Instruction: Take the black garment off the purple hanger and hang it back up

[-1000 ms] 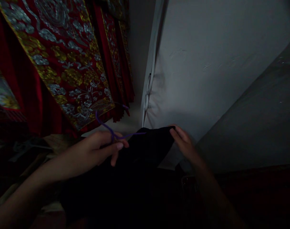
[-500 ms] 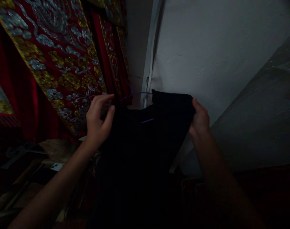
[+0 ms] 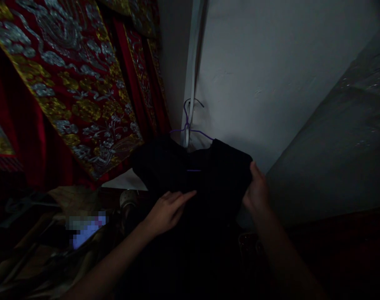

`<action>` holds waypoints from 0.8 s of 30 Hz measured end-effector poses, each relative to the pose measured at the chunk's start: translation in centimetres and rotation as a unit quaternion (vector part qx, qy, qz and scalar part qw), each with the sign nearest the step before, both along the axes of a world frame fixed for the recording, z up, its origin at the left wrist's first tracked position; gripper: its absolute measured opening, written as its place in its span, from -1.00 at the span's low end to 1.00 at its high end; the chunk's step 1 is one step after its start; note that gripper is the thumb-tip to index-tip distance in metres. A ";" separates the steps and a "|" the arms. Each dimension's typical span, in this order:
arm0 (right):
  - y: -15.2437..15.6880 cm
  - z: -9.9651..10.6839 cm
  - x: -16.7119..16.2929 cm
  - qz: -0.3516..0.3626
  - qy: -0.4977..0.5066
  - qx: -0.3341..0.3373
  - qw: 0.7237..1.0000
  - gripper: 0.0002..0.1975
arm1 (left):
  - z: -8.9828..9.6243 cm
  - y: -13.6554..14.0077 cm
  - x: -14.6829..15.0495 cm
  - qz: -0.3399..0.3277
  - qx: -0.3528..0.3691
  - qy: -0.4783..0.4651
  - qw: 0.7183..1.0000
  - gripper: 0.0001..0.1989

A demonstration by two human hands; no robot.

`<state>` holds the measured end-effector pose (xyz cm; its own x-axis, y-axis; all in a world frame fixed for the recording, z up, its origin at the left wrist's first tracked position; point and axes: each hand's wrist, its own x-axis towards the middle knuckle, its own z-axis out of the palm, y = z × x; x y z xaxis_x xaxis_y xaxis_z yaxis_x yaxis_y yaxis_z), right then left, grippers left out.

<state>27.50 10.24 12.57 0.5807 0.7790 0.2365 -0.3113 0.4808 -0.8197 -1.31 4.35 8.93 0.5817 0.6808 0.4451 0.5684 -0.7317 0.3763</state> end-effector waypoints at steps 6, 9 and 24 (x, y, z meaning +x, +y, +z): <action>0.4 0.1 -1.3 -0.011 0.034 -0.017 0.999 -0.56 | -1.6 2.5 1.4 0.105 -0.085 0.064 0.989 -0.46; 0.8 0.7 -1.7 -0.019 0.041 -0.025 0.999 -0.56 | -2.8 3.1 1.1 0.159 -0.094 0.055 0.981 -0.66; -11.3 -9.4 -11.8 0.176 -0.121 -0.196 0.957 -0.64 | -7.1 -3.9 4.5 0.175 -0.169 -0.360 0.901 -0.49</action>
